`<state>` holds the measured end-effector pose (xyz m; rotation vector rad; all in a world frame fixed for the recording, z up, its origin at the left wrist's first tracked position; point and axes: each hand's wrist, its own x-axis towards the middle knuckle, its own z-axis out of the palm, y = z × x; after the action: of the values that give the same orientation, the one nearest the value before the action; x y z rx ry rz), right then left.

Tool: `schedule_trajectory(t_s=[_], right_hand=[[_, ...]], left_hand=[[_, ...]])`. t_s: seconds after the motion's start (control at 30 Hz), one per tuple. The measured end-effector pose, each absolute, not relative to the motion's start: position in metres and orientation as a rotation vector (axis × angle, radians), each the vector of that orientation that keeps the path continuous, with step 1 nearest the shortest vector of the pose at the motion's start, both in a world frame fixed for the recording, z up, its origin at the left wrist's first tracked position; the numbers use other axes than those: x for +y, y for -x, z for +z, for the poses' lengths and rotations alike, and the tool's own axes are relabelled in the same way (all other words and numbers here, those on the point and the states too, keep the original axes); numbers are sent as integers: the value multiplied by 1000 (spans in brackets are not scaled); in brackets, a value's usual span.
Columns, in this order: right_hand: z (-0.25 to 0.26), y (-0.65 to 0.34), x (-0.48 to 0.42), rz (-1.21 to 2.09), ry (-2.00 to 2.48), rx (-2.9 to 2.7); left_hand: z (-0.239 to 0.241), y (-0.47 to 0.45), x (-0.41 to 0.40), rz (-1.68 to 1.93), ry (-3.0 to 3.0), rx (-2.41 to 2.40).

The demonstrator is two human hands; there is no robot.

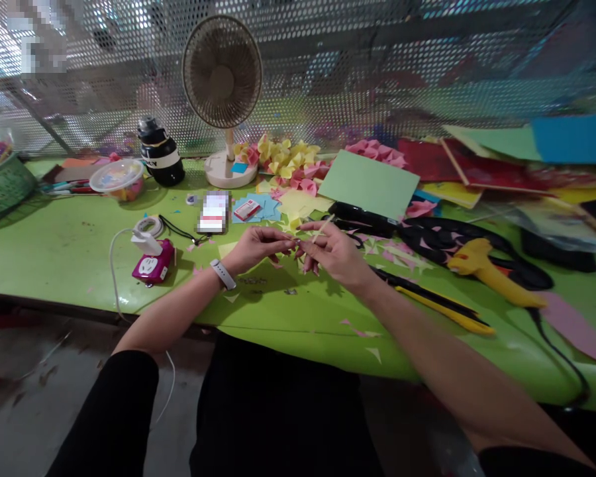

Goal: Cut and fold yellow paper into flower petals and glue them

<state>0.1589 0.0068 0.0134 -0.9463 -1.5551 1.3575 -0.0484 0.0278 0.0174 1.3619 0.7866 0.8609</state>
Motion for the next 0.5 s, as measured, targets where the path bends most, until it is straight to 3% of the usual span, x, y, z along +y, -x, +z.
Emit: schedule_trajectory(t_s=[0.5], right_hand=[[9, -158, 6, 1361, 931, -1513]], left_hand=[[14, 46, 27, 903, -1301, 825]])
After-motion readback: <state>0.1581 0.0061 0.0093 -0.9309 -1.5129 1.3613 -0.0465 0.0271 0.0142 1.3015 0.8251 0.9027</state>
